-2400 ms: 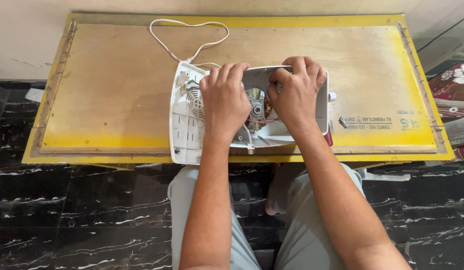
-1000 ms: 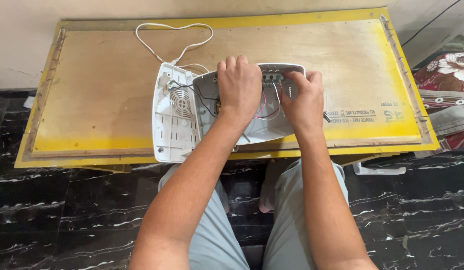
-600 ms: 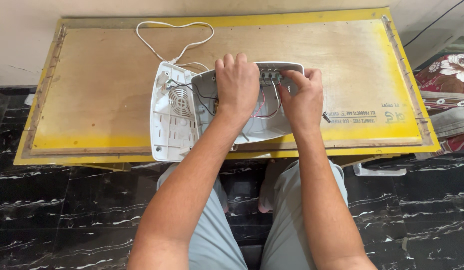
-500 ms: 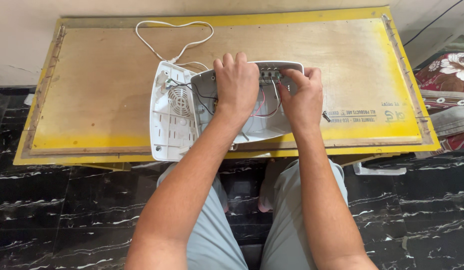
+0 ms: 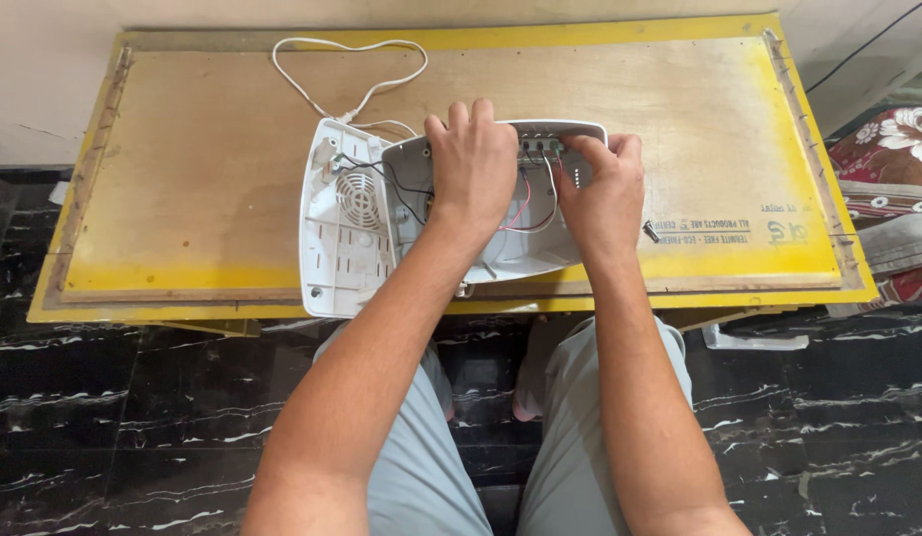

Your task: The person unscrews the base of a small white electric appliance with a red screwdriver, opens its plastic casing to expose the motor and wiring, uses the screwdriver on internal terminals, and removes a switch component board to handle its wires by hand.

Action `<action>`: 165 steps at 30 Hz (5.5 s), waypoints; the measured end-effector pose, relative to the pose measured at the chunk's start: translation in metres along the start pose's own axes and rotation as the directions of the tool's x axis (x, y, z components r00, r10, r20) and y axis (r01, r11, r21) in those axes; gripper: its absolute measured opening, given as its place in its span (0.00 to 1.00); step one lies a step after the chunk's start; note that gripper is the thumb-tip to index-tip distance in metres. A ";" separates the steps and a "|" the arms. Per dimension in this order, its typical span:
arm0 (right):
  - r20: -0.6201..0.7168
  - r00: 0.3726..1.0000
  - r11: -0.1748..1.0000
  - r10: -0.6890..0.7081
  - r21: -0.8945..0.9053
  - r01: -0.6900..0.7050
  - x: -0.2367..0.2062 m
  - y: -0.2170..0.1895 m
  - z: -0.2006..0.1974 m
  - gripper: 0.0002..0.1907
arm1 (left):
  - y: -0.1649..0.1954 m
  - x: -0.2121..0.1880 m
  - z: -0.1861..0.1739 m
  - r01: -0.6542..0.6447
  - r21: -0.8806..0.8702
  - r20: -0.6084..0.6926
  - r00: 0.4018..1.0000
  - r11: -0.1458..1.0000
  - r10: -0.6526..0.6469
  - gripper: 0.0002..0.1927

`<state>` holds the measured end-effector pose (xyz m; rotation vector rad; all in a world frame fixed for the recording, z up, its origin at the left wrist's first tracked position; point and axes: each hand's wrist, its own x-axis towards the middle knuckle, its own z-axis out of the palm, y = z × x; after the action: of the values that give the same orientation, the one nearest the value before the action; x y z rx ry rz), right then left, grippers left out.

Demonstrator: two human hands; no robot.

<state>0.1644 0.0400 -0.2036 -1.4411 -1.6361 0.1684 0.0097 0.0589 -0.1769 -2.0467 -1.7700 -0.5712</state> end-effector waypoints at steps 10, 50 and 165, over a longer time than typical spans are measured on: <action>0.127 0.992 0.927 0.015 0.370 -0.061 0.011 0.035 -0.015 0.18 | 0.000 -0.001 0.005 -0.007 0.037 0.010 1.000 0.999 0.007 0.03; 0.502 0.721 0.587 0.478 0.428 -0.687 0.018 -0.031 -0.104 0.16 | -0.045 -0.032 -0.048 -0.020 -0.658 -0.114 0.991 0.753 -0.073 0.18; 0.902 0.404 -0.312 0.149 0.431 -0.847 0.006 -0.038 -0.006 0.18 | -0.032 -0.042 -0.088 0.195 -0.630 0.445 0.884 0.752 0.143 0.76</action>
<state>0.1417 0.0304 -0.1734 -0.7625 -0.3671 2.1253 -0.0327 -0.0183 -0.1236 -2.8530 -2.0664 -0.8692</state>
